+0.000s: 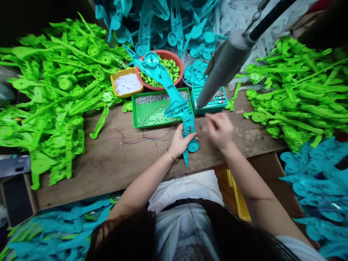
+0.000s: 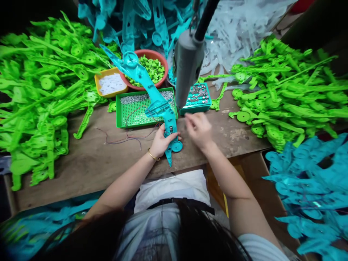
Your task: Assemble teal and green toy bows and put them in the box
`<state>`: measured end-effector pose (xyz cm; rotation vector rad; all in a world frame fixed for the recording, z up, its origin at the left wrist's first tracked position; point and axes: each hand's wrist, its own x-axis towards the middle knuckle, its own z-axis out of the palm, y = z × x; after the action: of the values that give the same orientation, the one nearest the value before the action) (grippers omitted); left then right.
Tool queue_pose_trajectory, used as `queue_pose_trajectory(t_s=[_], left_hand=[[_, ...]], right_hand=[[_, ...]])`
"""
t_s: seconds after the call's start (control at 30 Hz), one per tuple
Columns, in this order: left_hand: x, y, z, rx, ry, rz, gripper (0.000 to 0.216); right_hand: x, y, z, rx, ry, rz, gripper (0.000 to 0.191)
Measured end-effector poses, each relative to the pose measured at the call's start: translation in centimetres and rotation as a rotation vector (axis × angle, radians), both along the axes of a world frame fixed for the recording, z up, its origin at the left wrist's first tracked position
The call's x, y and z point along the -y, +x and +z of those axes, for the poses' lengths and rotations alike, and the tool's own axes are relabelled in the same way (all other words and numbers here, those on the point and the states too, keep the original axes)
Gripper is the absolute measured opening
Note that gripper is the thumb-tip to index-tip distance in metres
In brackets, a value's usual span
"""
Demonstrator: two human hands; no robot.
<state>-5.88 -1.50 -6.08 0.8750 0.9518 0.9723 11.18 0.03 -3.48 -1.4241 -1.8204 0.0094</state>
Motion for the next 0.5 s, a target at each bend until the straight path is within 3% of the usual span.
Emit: queue_pose_trajectory(t_s=[0.07,0.13,0.37,0.5], left_hand=[[0.1,0.1,0.3,0.043,-0.065,-0.028,0.053],[0.2,0.1,0.4,0.055,-0.076,-0.025,0.056],[0.0,0.0,0.4,0.075,-0.072,0.001,0.056],[0.0,0.0,0.6,0.083,-0.079,0.011,0.056]], right_hand=[[-2.0,2.5,0.3,-0.026,-0.056,-0.196,0.023],[-3.9,4.5,0.2,-0.004,-0.181,-0.248,0.022],[-6.0,5.5,0.1,-0.008,-0.327,-0.217,0.01],[-4.7,4.5,1.1,-0.018,-0.234,-0.192,0.009]])
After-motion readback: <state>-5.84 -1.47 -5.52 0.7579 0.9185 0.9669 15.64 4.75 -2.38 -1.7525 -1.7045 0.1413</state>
